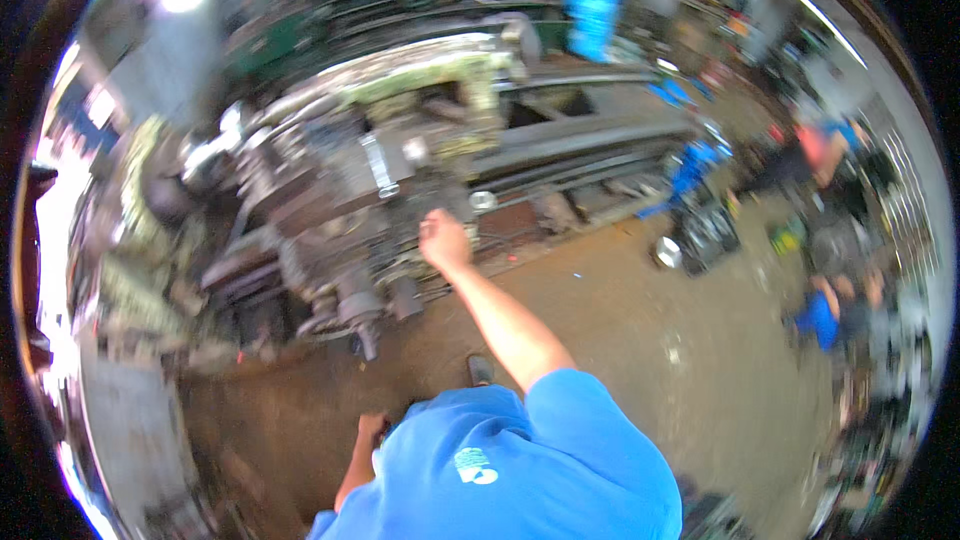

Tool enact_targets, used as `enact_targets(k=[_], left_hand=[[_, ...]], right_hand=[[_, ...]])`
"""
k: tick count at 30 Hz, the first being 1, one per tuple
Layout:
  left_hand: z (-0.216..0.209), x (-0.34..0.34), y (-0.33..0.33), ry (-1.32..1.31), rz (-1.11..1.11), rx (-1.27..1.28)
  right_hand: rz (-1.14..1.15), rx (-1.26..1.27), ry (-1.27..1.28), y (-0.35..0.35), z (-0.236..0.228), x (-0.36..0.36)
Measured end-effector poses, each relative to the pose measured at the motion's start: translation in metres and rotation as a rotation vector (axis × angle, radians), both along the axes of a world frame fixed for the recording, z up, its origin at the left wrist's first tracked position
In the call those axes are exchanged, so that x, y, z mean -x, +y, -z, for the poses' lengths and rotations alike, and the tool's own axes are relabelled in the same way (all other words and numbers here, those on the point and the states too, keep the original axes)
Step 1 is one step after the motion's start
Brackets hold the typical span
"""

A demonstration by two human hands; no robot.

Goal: The person operates a metal lathe in a workshop, adjusting the tool post and carriage while a cylindrical metal workpiece rotates. They use a wrench to tighten a component on the lathe and repeatedly move the tool along the workpiece. The person also briefly interacts with another worker who hands them a piece of paper.

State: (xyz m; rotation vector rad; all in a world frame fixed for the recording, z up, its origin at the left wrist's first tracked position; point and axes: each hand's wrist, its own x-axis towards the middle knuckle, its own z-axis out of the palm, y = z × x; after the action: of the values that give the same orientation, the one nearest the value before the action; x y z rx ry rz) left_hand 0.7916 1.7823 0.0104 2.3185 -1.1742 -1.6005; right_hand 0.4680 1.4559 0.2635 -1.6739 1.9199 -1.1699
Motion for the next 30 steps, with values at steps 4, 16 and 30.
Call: enact_targets(k=[4, 16, 30], left_hand=[[-0.03, 0.005, -0.011, -0.087, -0.18, 0.038], [-0.111, 0.011, -0.12, -0.196, -0.867, 0.654], [-0.127, -0.012, -0.197, -0.255, -0.371, 0.651]], right_hand=[[-0.063, -0.03, 0.15, -0.007, -0.004, -0.002], [-0.031, -0.128, 0.264, -0.014, -0.012, -0.007], [0.054, -0.19, 0.03, 0.0, -0.024, 0.001]])
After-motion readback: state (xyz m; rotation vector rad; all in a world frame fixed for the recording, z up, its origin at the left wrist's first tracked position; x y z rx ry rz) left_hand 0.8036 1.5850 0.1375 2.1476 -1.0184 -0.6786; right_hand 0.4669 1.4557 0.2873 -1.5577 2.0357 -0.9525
